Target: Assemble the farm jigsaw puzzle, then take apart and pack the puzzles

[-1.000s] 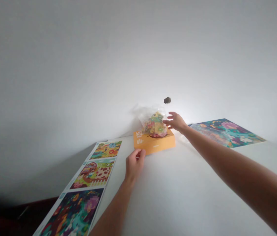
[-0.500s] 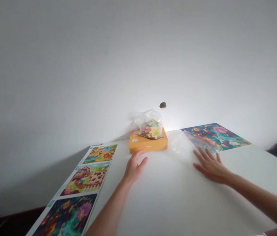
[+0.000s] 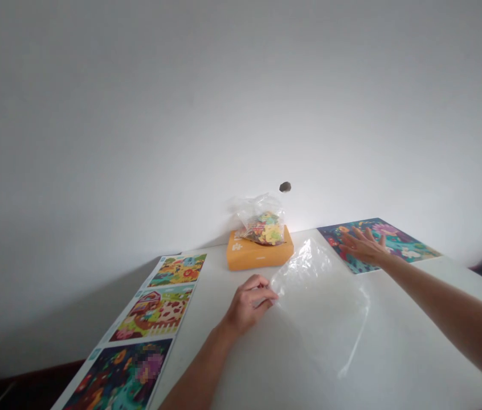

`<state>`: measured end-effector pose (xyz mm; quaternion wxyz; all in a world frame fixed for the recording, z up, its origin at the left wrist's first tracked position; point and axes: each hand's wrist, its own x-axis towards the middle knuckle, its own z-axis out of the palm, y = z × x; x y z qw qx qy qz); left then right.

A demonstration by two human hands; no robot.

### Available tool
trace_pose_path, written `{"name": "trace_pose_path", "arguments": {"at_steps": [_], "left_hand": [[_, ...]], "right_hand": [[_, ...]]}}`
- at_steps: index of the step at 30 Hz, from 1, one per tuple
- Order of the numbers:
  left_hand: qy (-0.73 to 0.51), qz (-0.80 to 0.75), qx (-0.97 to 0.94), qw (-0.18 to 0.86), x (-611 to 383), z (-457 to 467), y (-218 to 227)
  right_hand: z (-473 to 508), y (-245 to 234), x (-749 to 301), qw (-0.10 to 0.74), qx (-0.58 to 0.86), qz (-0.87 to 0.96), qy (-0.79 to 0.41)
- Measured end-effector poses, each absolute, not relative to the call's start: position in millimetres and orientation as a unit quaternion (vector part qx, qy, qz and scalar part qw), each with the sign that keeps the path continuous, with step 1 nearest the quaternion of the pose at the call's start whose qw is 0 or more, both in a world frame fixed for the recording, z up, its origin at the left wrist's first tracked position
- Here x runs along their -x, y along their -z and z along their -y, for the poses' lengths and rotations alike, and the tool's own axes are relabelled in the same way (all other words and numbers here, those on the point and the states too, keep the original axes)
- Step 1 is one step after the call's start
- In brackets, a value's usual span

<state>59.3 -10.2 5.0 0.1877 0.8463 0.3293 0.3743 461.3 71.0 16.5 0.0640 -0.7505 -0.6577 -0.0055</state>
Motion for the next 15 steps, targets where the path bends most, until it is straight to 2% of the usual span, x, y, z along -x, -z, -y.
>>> {"name": "trace_pose_path", "arguments": {"at_steps": [4, 7, 10, 15], "left_hand": [[-0.554, -0.375, -0.737, 0.1, -45.1, 4.7, -10.5], [-0.639, -0.445, -0.627, 0.016, -35.8, -3.3, -12.9], [-0.658, -0.512, -0.551, -0.039, -25.2, -15.8, -8.1], [-0.642, -0.578, -0.503, -0.006, -3.8, -41.7, 13.2]], "right_hand": [[-71.8, 12.8, -479.2, 0.038, 0.759, 0.65, -0.024], [-47.0, 27.6, -466.5, 0.031, 0.737, 0.675, -0.014], [-2.9, 34.3, -439.5, 0.039, 0.723, 0.689, 0.017], [82.2, 37.2, -371.3, 0.084, 0.714, 0.694, 0.042]]}}
